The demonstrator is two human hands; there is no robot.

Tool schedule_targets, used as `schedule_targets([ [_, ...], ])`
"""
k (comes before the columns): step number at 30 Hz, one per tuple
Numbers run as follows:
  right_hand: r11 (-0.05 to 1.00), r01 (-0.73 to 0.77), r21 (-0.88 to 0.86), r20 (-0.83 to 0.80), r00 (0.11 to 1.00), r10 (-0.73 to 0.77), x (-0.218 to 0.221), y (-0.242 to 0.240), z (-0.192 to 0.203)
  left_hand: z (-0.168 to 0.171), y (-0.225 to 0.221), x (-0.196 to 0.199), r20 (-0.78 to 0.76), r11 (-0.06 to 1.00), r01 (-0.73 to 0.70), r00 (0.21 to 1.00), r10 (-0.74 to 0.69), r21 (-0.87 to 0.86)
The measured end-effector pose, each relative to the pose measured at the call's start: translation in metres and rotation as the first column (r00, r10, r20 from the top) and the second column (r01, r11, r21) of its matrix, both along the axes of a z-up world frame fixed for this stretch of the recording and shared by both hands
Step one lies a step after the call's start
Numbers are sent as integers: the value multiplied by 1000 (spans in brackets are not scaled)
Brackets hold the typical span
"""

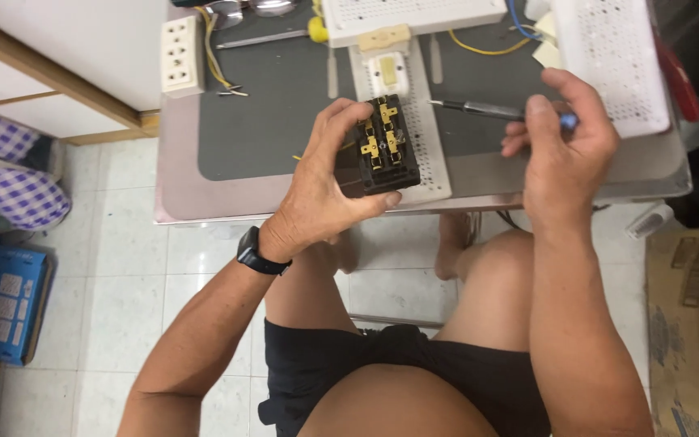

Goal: The person is using a screwdriver to adjust or disassemble electrical components on a workbench, including a relay and a perforated board.

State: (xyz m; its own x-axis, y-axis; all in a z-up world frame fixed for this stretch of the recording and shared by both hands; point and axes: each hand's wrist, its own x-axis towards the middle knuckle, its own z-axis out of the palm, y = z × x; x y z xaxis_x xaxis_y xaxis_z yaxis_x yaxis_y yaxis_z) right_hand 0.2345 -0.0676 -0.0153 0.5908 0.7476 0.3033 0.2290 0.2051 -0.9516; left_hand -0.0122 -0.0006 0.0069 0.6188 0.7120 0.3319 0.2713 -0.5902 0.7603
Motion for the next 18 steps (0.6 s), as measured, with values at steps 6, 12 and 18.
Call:
schedule_targets([
  [6, 1000, 14, -19, -8, 1000, -14, -1, 1, -2, 4, 19, -54, 9, 992, -113, 994, 113, 59],
  [12, 999, 26, -25, 28, 999, -25, -1, 0, -7, 9, 51, -125, -351, 951, -133, 908, 231, 280],
  [18, 999, 35, -26, 45, 998, -34, -2, 0, -8, 36, 46, -143, -634, 979, -171, 746, 202, 110],
])
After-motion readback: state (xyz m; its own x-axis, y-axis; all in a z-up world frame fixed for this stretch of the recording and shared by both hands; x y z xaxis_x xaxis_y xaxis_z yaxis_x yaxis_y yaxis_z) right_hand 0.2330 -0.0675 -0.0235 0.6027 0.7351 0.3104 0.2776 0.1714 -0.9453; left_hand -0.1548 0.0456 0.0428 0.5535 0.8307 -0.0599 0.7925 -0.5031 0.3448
